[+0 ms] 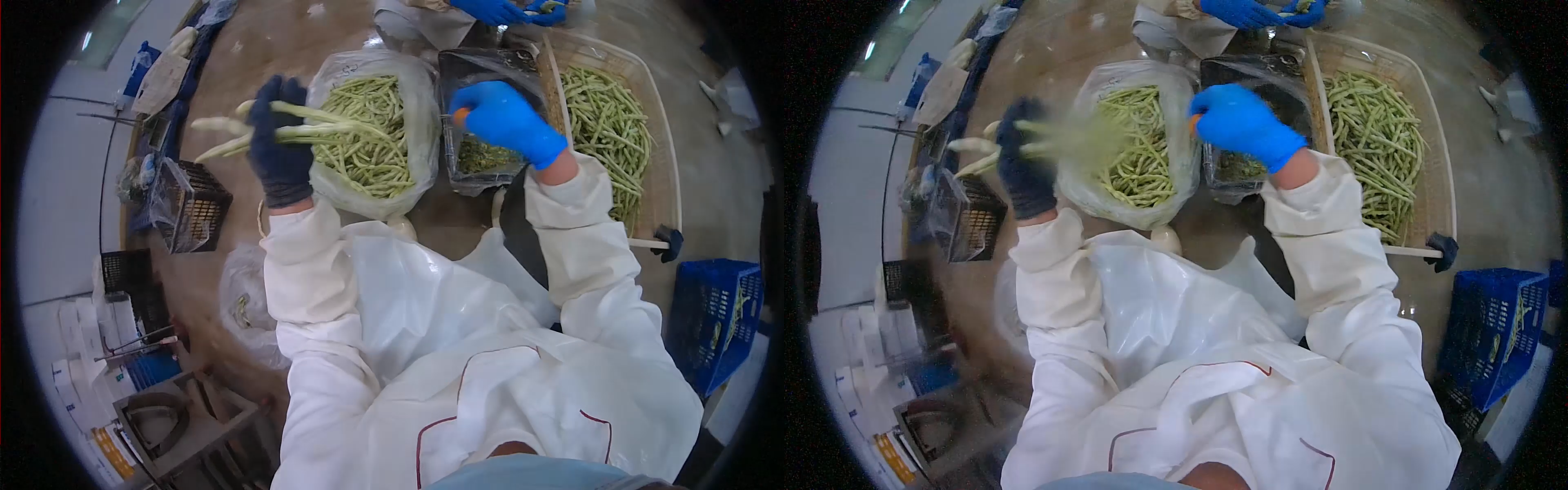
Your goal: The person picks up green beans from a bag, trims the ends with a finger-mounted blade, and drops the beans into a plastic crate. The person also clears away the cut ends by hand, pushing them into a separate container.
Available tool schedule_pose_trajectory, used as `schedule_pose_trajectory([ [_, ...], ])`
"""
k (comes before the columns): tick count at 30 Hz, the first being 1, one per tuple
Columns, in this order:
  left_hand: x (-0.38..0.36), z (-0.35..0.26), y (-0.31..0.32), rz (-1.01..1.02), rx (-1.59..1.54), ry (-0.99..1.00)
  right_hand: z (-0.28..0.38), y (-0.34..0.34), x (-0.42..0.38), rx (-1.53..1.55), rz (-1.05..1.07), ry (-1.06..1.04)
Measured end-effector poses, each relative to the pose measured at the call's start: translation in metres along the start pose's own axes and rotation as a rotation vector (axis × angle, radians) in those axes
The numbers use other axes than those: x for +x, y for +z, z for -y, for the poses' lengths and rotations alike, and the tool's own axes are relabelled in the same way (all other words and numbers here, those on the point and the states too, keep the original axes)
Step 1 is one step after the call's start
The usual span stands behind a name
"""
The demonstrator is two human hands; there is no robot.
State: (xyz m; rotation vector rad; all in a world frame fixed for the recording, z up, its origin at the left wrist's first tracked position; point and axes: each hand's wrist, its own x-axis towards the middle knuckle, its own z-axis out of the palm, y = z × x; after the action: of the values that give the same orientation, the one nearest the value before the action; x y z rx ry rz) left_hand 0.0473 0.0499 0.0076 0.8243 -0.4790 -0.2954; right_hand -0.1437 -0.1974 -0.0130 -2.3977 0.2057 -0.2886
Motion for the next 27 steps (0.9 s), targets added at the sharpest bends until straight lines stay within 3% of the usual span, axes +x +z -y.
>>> schedule_pose_trajectory([
  [4,0.004,-0.022,-0.023,-0.065,0.026,0.084,-0.039,-0.002,-0.008,-0.628,-0.164,0.231],
  [7,0.005,0.002,-0.027,-0.017,0.004,0.045,-0.037,0.019,0.004,-0.251,-0.366,-0.144],
  [9,-0.006,0.018,0.003,0.026,-0.022,0.019,0.003,0.035,0.009,0.411,-0.138,-0.004],
  [12,-0.020,0.033,0.038,0.125,0.006,0.003,0.049,0.040,0.007,0.967,0.329,0.392],
  [15,-0.020,0.021,0.039,0.087,0.067,-0.001,0.032,0.040,0.013,0.898,0.229,0.303],
  [18,-0.012,0.002,0.026,0.047,0.058,0.068,0.003,0.032,0.021,0.481,-0.138,0.178],
  [19,-0.007,-0.002,0.020,0.033,0.031,0.086,-0.004,0.033,0.019,0.222,-0.393,0.062],
  [20,-0.004,-0.004,0.016,0.007,-0.004,0.090,-0.011,0.032,0.016,0.161,-0.422,0.010],
  [23,-0.018,-0.002,0.031,0.071,0.710,0.141,-0.012,0.030,0.014,-0.015,-0.453,-0.162],
  [24,-0.027,0.005,0.049,0.124,0.680,0.104,-0.006,0.034,0.014,-0.067,-0.429,-0.225],
  [26,-0.037,0.021,0.060,0.244,0.922,-0.242,0.011,0.041,0.013,0.011,-0.388,-0.339],
  [27,-0.041,0.035,0.057,0.361,1.093,-0.041,0.021,0.043,0.012,0.139,-0.371,-0.387],
])
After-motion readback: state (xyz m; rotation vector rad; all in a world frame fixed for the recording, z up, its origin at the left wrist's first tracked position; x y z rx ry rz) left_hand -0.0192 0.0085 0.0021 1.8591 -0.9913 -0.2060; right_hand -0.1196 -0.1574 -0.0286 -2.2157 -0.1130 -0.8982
